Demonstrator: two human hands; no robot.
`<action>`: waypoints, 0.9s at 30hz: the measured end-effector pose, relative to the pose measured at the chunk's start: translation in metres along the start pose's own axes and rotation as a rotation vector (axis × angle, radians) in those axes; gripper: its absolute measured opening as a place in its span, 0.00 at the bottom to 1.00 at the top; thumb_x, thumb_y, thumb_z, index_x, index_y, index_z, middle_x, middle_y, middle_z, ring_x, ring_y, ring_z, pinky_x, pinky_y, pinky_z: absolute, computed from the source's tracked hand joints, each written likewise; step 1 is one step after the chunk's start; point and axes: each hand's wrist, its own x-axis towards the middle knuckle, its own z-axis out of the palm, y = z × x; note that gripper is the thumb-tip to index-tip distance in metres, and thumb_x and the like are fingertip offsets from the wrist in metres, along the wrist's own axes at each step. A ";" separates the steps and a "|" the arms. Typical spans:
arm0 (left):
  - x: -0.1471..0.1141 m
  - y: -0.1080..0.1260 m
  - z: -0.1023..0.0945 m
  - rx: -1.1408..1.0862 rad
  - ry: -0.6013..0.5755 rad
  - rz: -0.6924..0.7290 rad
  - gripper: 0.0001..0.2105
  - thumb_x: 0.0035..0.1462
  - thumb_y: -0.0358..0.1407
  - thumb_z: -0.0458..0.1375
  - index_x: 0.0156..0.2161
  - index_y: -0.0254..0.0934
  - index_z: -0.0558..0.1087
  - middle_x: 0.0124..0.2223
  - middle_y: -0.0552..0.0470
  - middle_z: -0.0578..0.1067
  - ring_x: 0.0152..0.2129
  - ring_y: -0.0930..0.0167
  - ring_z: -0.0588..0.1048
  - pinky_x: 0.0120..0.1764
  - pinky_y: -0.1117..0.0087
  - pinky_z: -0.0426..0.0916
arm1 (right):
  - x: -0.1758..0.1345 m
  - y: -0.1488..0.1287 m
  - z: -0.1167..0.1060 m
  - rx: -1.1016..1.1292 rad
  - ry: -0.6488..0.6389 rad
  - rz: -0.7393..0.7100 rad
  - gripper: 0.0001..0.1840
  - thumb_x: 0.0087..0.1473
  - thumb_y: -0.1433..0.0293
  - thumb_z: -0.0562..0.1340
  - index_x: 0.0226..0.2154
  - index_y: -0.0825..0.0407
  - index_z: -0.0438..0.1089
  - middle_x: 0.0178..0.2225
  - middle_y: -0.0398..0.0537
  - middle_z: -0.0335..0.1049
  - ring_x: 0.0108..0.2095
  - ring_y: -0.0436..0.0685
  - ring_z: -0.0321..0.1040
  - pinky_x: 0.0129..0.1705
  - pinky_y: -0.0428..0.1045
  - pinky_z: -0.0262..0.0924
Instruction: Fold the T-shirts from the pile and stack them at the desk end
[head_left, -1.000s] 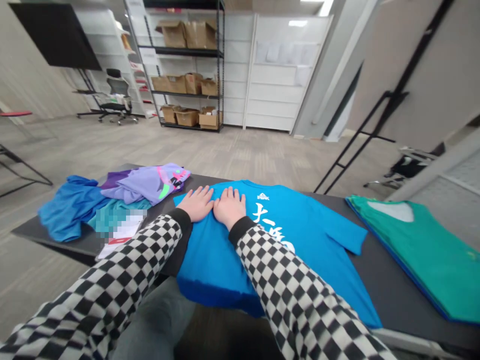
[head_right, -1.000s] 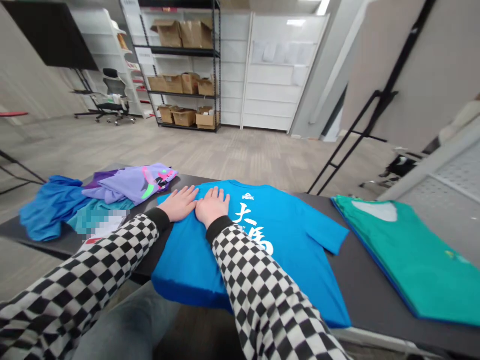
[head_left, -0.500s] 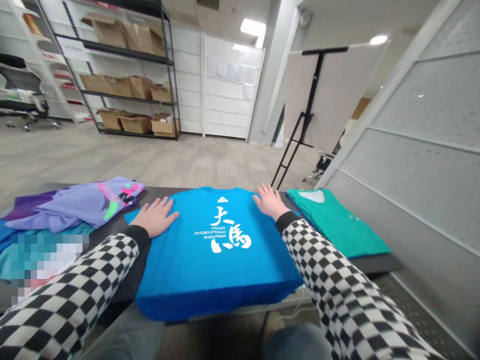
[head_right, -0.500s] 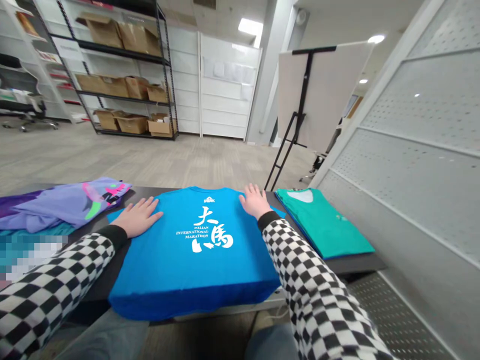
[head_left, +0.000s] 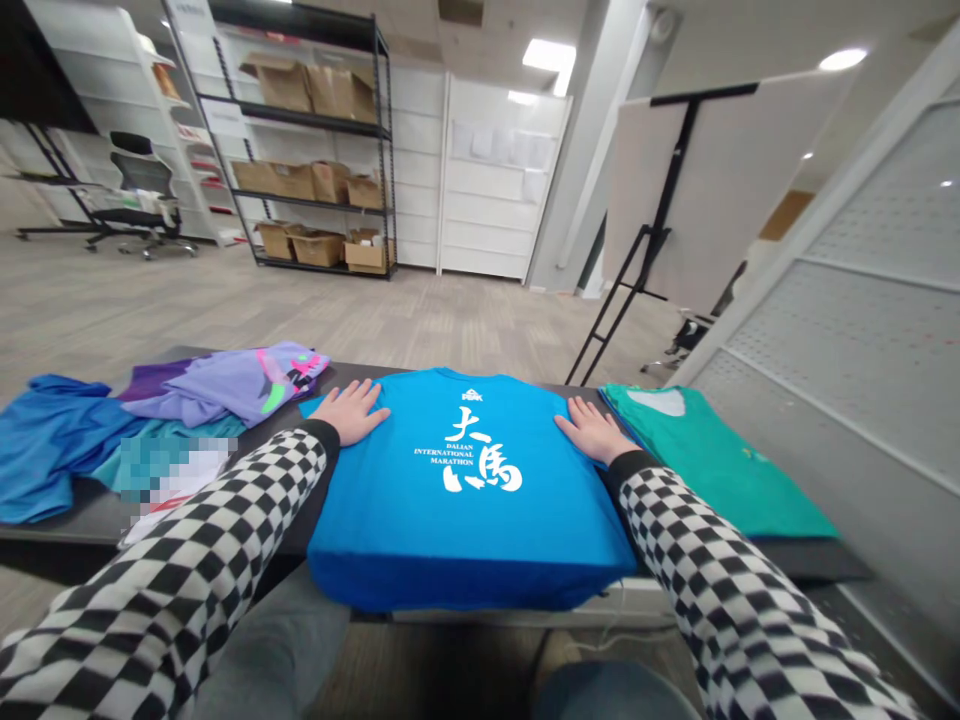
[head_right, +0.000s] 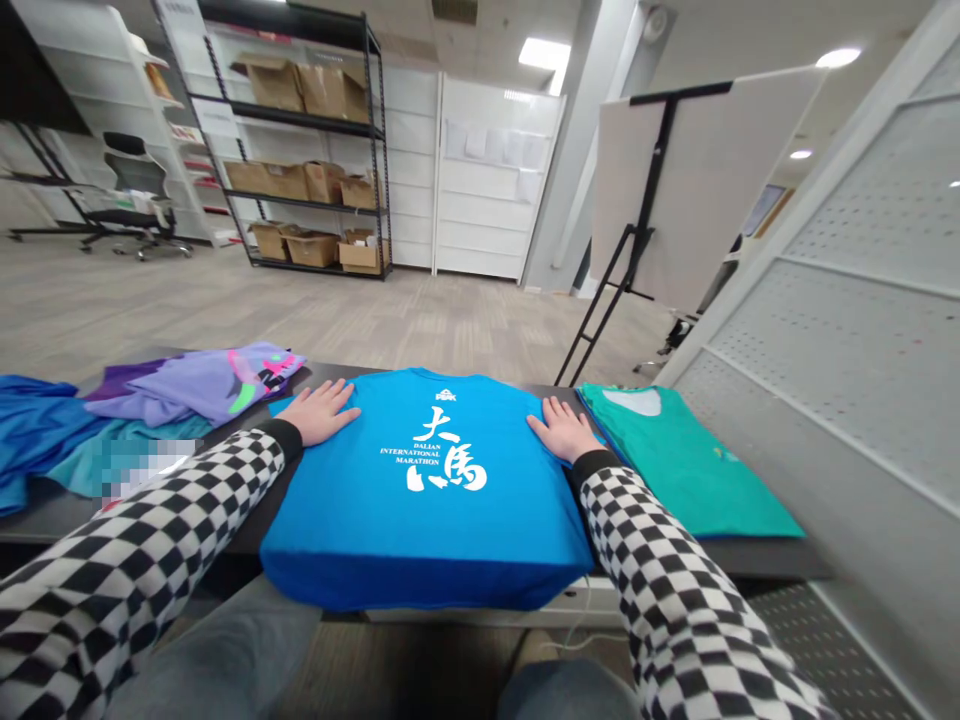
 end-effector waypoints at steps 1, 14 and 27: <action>0.000 0.000 0.000 -0.003 0.003 -0.004 0.44 0.74 0.62 0.37 0.84 0.37 0.48 0.85 0.42 0.45 0.82 0.52 0.47 0.78 0.42 0.43 | -0.001 0.001 0.000 -0.003 0.003 0.007 0.54 0.72 0.37 0.39 0.84 0.52 0.42 0.85 0.54 0.34 0.84 0.70 0.34 0.81 0.72 0.35; 0.015 0.017 -0.041 0.056 -0.163 -0.040 0.48 0.67 0.64 0.51 0.81 0.33 0.60 0.81 0.29 0.57 0.77 0.43 0.59 0.74 0.39 0.55 | 0.000 -0.006 -0.016 -0.045 -0.059 0.029 0.54 0.71 0.37 0.41 0.84 0.55 0.44 0.85 0.58 0.35 0.83 0.76 0.35 0.80 0.77 0.35; 0.086 0.165 -0.015 -0.151 0.029 0.198 0.47 0.71 0.66 0.44 0.83 0.37 0.53 0.85 0.40 0.49 0.82 0.52 0.47 0.79 0.42 0.42 | 0.049 -0.154 -0.006 0.066 0.040 -0.385 0.50 0.74 0.39 0.44 0.83 0.53 0.49 0.84 0.58 0.40 0.84 0.69 0.37 0.82 0.68 0.32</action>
